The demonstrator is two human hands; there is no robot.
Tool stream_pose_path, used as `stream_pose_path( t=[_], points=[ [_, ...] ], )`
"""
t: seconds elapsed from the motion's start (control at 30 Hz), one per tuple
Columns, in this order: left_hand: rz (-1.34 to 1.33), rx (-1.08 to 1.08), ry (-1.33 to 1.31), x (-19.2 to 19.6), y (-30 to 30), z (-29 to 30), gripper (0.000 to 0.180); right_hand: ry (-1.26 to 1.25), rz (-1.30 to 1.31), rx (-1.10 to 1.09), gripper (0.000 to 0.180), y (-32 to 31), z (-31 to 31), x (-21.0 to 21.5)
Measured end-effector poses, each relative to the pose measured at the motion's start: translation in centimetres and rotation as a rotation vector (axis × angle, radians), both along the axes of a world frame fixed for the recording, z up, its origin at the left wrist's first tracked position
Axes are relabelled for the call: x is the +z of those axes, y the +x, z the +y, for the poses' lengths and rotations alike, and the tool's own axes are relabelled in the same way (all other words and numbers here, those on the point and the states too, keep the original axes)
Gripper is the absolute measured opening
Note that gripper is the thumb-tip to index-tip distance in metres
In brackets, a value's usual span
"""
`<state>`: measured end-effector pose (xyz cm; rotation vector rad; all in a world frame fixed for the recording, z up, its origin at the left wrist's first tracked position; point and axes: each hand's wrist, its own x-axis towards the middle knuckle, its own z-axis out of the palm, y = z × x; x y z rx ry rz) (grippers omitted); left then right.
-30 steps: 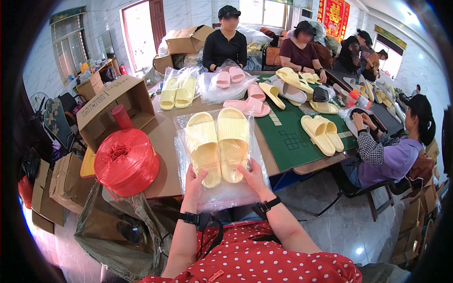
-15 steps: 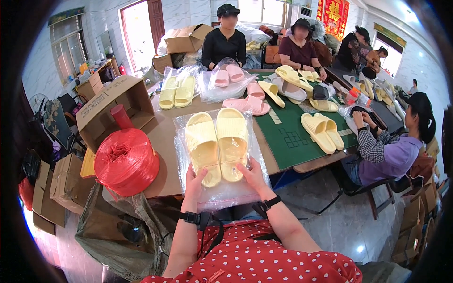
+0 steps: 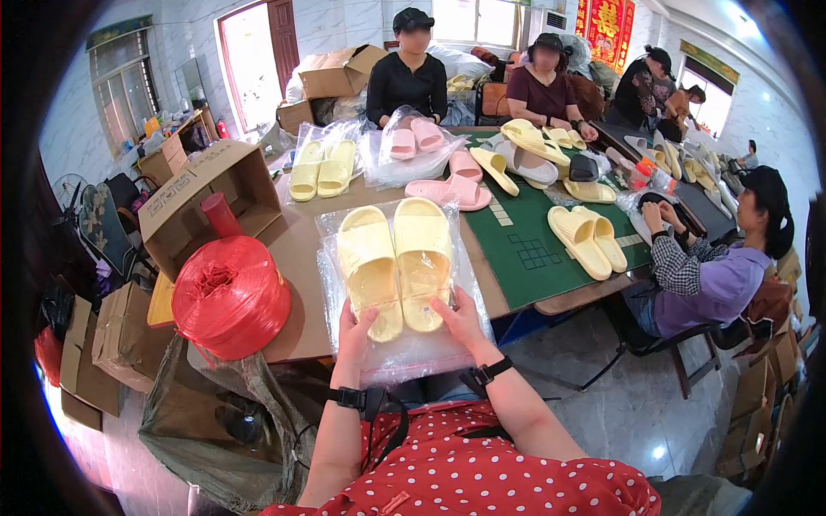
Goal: Picking up slippers from a table and a bag, inspecting them, and placing them into plastic packaging bags.
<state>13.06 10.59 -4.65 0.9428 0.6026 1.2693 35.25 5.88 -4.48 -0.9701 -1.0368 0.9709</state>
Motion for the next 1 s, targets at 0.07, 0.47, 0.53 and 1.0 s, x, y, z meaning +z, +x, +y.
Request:
stream_pose_path(
  t=[0.07, 0.47, 0.53, 1.0],
  points=[
    [-0.005, 0.001, 0.0, -0.01, 0.01, -0.02, 0.055, 0.002, -0.012, -0.011, 0.041, -0.01, -0.03, 0.0],
    [0.012, -0.014, 0.009, 0.04, -0.11, -0.05, 0.06, -0.024, -0.045, -0.013, 0.04, 0.17, -0.08, -0.05],
    [0.019, -0.01, 0.018, 0.15, -0.12, -0.06, 0.06, -0.02, -0.039, -0.021, 0.04, -0.01, -0.16, 0.24],
    [-0.004, 0.011, -0.031, 0.41, 0.09, -0.27, 0.057, -0.003, -0.022, -0.014, 0.042, 0.04, -0.07, 0.05]
  ],
)
